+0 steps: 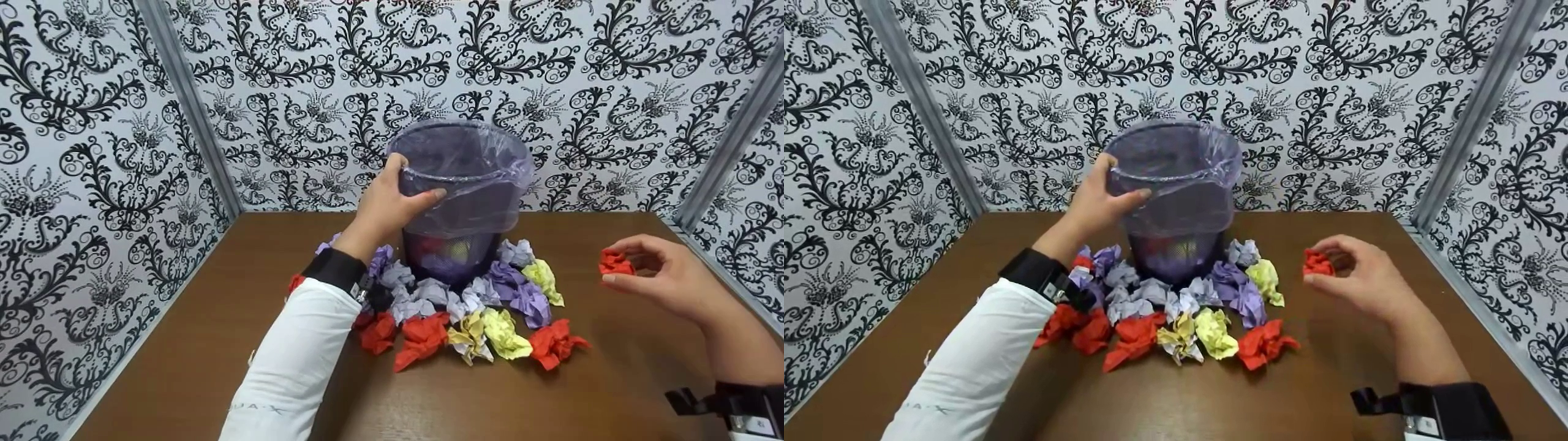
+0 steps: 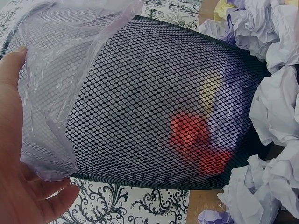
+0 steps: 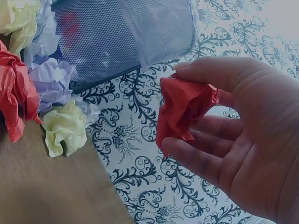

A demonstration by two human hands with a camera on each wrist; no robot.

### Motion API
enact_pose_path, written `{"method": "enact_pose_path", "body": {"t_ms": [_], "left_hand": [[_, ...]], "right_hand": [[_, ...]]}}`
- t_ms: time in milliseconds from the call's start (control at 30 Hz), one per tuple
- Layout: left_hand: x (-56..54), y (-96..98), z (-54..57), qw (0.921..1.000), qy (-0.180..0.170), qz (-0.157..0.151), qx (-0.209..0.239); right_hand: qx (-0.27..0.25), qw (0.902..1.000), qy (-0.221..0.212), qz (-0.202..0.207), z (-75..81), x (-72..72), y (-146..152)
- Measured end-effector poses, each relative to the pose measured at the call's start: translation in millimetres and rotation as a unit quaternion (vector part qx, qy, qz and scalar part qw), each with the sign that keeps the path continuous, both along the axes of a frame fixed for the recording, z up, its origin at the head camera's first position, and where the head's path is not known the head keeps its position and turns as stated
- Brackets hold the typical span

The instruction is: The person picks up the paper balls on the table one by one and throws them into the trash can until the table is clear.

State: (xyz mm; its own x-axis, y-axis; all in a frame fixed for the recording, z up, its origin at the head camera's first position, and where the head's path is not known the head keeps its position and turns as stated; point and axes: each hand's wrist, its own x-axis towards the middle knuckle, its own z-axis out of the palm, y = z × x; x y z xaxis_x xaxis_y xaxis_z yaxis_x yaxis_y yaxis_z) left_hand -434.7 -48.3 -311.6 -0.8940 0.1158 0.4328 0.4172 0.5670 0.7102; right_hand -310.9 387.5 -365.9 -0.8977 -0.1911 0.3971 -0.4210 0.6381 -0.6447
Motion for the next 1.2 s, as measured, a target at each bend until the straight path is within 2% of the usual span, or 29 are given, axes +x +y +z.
{"method": "enact_pose_path", "body": {"t_ms": [233, 467, 667, 867, 1067, 1200], "left_hand": [[-0.2, 0.1, -1.7, 1.0000, 0.002, 0.002, -0.005], [-0.6, 0.8, -1.7, 1.0000, -0.004, 0.003, -0.004], [0.8, 1.0, -1.1, 0.9999, -0.015, -0.002, 0.006], [1.3, 0.4, 0.2, 0.9998, -0.013, -0.004, 0.011], [0.2, 0.1, -0.6, 1.0000, -0.005, 0.007, -0.002], [-0.4, 0.5, -0.7, 1.0000, -0.004, 0.006, -0.005]], "right_hand": [[-0.034, 0.9992, 0.013, -0.017, 7.3, 6.6, -5.5], [-0.037, 0.9976, 0.036, -0.046, 17.6, 18.8, -24.9], [-0.035, 0.9941, 0.102, 0.005, 22.9, 26.2, -44.8], [-0.036, 0.9810, 0.180, 0.064, 25.6, 31.7, -59.5], [-0.060, 0.9693, 0.216, 0.101, 26.7, 38.4, -75.4], [-0.047, 0.9638, 0.233, 0.121, 27.3, 40.3, -81.6]]}}
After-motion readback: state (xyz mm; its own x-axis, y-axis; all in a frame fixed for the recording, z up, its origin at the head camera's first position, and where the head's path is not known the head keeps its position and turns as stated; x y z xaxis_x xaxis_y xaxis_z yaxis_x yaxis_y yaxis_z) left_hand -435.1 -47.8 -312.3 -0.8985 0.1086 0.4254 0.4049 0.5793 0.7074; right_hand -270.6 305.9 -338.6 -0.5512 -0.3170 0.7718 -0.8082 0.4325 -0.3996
